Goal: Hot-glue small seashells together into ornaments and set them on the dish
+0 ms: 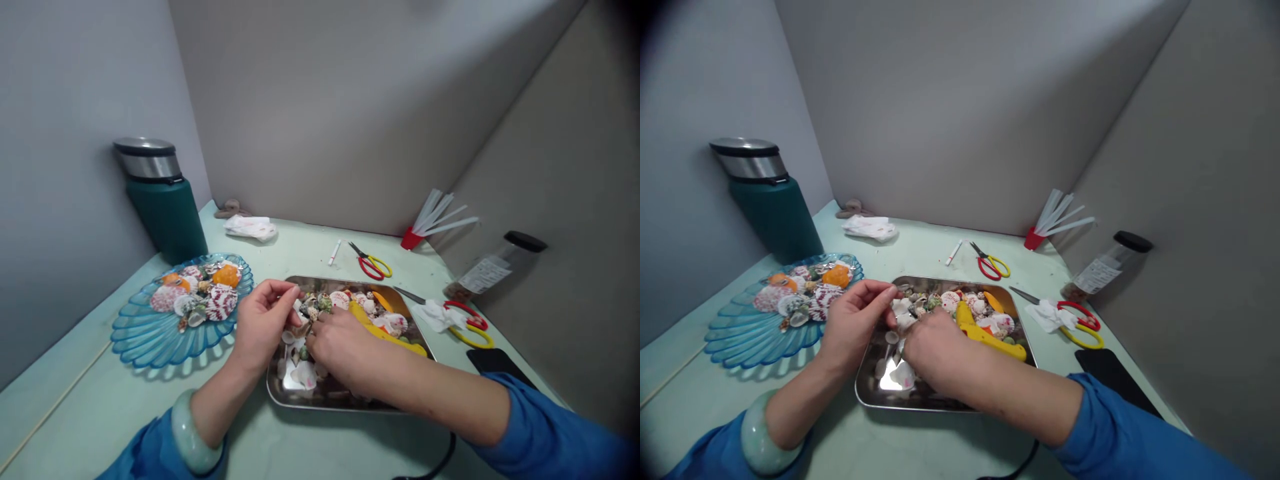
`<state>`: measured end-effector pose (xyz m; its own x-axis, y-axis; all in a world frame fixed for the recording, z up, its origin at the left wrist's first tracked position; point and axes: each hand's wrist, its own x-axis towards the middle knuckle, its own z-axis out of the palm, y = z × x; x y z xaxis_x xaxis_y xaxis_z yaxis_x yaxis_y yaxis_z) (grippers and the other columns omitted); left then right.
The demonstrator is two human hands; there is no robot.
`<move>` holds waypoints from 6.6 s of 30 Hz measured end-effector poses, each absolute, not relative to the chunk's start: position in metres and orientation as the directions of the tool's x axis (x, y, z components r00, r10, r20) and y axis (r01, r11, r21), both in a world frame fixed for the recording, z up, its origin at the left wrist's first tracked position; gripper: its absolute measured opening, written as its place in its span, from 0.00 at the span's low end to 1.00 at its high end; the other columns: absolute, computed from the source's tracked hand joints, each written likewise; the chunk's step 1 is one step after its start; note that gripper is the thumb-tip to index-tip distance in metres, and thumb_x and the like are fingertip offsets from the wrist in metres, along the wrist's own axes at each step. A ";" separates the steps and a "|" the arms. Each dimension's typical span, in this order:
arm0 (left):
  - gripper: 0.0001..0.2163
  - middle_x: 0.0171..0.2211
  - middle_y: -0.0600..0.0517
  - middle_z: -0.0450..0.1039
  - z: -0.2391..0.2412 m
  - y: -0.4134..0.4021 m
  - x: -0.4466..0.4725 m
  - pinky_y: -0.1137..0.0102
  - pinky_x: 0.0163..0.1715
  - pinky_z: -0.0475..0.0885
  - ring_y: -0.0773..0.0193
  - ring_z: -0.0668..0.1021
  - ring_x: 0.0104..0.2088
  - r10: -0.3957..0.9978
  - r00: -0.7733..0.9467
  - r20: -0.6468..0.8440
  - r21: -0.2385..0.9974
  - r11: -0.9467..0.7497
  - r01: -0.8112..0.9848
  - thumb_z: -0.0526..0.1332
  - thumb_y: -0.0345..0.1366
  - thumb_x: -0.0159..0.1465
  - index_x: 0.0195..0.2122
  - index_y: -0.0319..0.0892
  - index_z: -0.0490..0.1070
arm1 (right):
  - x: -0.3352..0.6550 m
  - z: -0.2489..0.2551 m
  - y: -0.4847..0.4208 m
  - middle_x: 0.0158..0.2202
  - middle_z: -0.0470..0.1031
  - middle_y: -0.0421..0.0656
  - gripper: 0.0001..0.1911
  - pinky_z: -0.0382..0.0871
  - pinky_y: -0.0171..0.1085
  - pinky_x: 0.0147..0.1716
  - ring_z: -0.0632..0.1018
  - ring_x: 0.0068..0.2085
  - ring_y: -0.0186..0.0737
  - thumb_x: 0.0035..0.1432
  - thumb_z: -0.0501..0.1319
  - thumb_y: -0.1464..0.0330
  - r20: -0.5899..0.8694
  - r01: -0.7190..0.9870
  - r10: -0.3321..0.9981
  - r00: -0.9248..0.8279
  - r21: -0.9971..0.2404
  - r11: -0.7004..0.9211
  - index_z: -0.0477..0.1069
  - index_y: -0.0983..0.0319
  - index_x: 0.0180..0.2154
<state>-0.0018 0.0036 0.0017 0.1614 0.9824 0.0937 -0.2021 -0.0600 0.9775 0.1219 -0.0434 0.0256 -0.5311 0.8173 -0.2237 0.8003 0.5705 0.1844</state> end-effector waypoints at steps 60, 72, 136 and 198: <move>0.04 0.19 0.55 0.73 0.007 -0.022 -0.003 0.75 0.23 0.70 0.67 0.77 0.20 0.896 0.324 0.304 0.933 -0.348 0.089 0.59 0.36 0.61 0.30 0.42 0.70 | 0.162 0.045 -0.061 0.32 0.77 0.40 0.06 0.67 0.35 0.35 0.75 0.33 0.37 0.57 0.59 0.72 0.415 0.627 0.907 0.064 -0.724 0.287 0.75 0.59 0.33; 0.04 0.19 0.55 0.73 0.007 -0.022 -0.003 0.75 0.23 0.70 0.67 0.77 0.20 0.901 0.315 0.300 0.933 -0.346 0.102 0.59 0.36 0.61 0.30 0.43 0.70 | 0.165 0.038 -0.059 0.23 0.74 0.36 0.05 0.65 0.31 0.23 0.72 0.22 0.32 0.57 0.60 0.67 0.232 0.556 0.963 0.137 -0.822 0.119 0.75 0.59 0.33; 0.02 0.23 0.53 0.78 0.010 -0.021 0.000 0.74 0.29 0.73 0.65 0.81 0.26 0.930 0.305 0.208 0.977 -0.214 -0.014 0.61 0.33 0.59 0.30 0.41 0.70 | 0.158 0.029 -0.064 0.32 0.73 0.42 0.06 0.65 0.36 0.32 0.73 0.33 0.38 0.58 0.58 0.73 0.577 0.709 0.816 0.048 -0.595 0.379 0.73 0.61 0.34; 0.02 0.22 0.56 0.78 0.011 -0.020 0.002 0.77 0.28 0.74 0.66 0.81 0.26 0.943 0.309 0.127 0.991 -0.104 -0.090 0.62 0.32 0.57 0.28 0.41 0.70 | 0.165 0.033 -0.061 0.39 0.71 0.44 0.10 0.67 0.36 0.40 0.73 0.40 0.37 0.59 0.57 0.75 0.565 0.690 0.816 -0.118 -0.545 0.477 0.71 0.62 0.42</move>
